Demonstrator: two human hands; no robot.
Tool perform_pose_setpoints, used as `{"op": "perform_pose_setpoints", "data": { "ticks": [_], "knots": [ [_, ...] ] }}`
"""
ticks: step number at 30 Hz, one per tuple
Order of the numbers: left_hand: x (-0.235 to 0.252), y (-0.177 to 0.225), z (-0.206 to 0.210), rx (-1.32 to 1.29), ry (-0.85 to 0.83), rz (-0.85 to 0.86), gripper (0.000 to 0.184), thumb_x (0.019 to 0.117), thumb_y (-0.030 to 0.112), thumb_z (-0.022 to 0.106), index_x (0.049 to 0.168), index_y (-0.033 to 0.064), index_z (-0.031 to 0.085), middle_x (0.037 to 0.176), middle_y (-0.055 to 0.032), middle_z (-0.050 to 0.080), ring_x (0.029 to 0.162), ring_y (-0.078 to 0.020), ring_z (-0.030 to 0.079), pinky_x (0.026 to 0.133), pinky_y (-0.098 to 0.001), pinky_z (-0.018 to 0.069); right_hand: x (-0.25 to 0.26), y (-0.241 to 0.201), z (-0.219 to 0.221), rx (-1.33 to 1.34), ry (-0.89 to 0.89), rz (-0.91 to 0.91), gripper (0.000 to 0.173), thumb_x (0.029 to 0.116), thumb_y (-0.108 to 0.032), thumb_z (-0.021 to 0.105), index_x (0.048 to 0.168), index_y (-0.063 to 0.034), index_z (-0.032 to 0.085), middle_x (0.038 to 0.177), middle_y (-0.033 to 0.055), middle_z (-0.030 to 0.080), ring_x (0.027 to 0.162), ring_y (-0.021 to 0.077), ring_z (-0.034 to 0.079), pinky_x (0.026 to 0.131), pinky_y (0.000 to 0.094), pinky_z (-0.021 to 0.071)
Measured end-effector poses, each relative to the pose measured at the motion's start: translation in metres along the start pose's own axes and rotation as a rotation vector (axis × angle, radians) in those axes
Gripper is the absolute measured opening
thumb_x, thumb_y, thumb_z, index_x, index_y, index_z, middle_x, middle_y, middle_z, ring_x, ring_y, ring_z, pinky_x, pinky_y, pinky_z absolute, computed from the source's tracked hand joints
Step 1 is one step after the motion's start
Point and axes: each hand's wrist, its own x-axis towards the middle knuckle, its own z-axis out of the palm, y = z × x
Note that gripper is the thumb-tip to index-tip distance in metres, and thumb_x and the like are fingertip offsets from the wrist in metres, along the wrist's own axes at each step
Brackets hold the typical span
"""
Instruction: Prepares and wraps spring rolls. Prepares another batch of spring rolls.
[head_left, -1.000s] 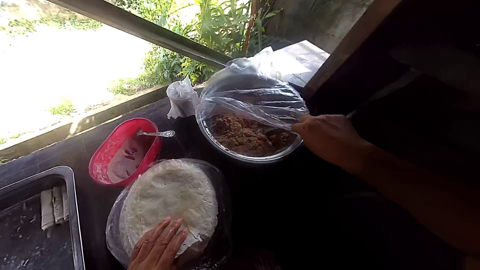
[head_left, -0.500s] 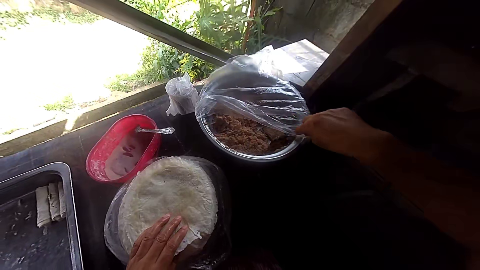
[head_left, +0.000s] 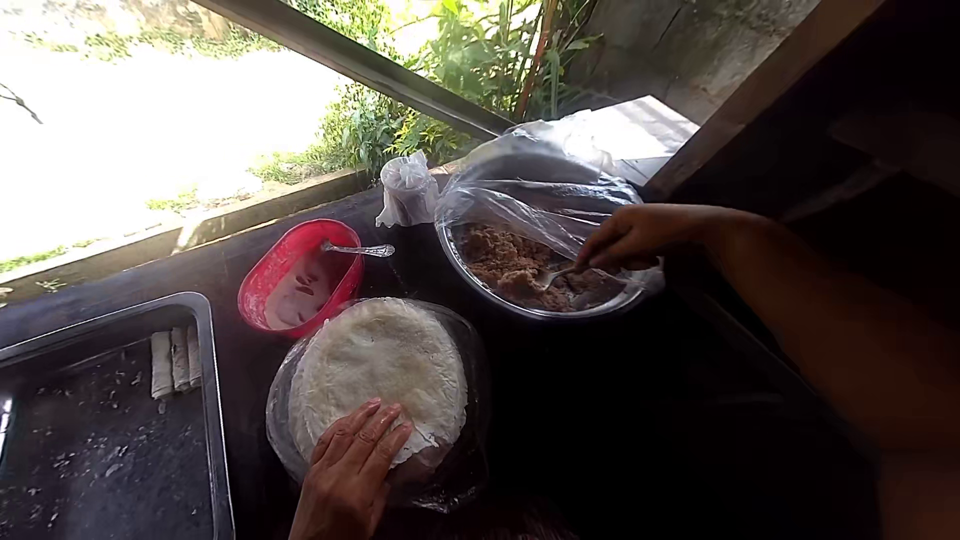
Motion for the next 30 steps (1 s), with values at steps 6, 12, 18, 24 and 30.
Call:
{"op": "perform_pose_setpoints", "data": {
  "ticks": [6, 12, 18, 24, 30],
  "knots": [
    [-0.001, -0.001, -0.002, 0.001, 0.035, 0.035, 0.030, 0.1066, 0.023, 0.046, 0.118, 0.0118, 0.071, 0.122, -0.0081, 0.074, 0.125, -0.0239, 0.064, 0.109, -0.0348, 0.0462, 0.006, -0.032, 0.019, 0.089, 0.147, -0.272, 0.019, 0.0994, 0.005, 0.055, 0.105, -0.0004, 0.072, 0.063, -0.0021, 0.059, 0.044, 0.0001, 0.043, 0.042, 0.0146, 0.0355],
    [-0.013, -0.003, -0.010, 0.075, 0.124, 0.063, 0.021, 0.1053, 0.016, 0.051, 0.105, 0.0111, 0.072, 0.110, -0.0075, 0.076, 0.115, -0.0228, 0.068, 0.106, -0.0333, 0.0476, 0.000, -0.075, 0.090, -0.007, 0.122, -0.553, 0.018, 0.0898, -0.002, 0.066, 0.104, -0.0076, 0.075, 0.068, -0.0063, 0.065, 0.050, -0.0042, 0.050, 0.047, 0.0132, 0.0431],
    [-0.017, 0.002, -0.010, 0.114, 0.131, 0.039, 0.021, 0.1028, 0.011, 0.053, 0.106, 0.0097, 0.074, 0.110, -0.0081, 0.077, 0.115, -0.0248, 0.069, 0.105, -0.0354, 0.0502, 0.016, -0.061, 0.187, -0.420, 0.487, -0.897, 0.029, 0.0956, -0.009, 0.054, 0.111, -0.0092, 0.078, 0.089, 0.0120, 0.072, 0.074, 0.0247, 0.070, 0.063, 0.0416, 0.0566],
    [-0.019, 0.002, -0.010, 0.101, 0.122, 0.038, 0.022, 0.1028, 0.010, 0.053, 0.107, 0.0092, 0.074, 0.112, -0.0082, 0.077, 0.116, -0.0255, 0.069, 0.105, -0.0364, 0.0499, 0.012, -0.032, 0.225, -0.675, 0.897, -0.940, 0.035, 0.0959, 0.000, 0.050, 0.114, -0.0097, 0.078, 0.084, 0.0141, 0.070, 0.067, 0.0298, 0.065, 0.055, 0.0381, 0.0495],
    [-0.019, 0.002, -0.009, 0.091, 0.129, 0.027, 0.023, 0.1028, 0.011, 0.052, 0.107, 0.0098, 0.075, 0.112, -0.0078, 0.077, 0.116, -0.0251, 0.069, 0.105, -0.0359, 0.0498, -0.025, -0.046, 0.209, -0.790, 0.942, -0.799, 0.038, 0.0925, 0.003, 0.049, 0.112, -0.0087, 0.079, 0.081, 0.0134, 0.070, 0.062, 0.0305, 0.064, 0.049, 0.0385, 0.0449]
  ]
}}
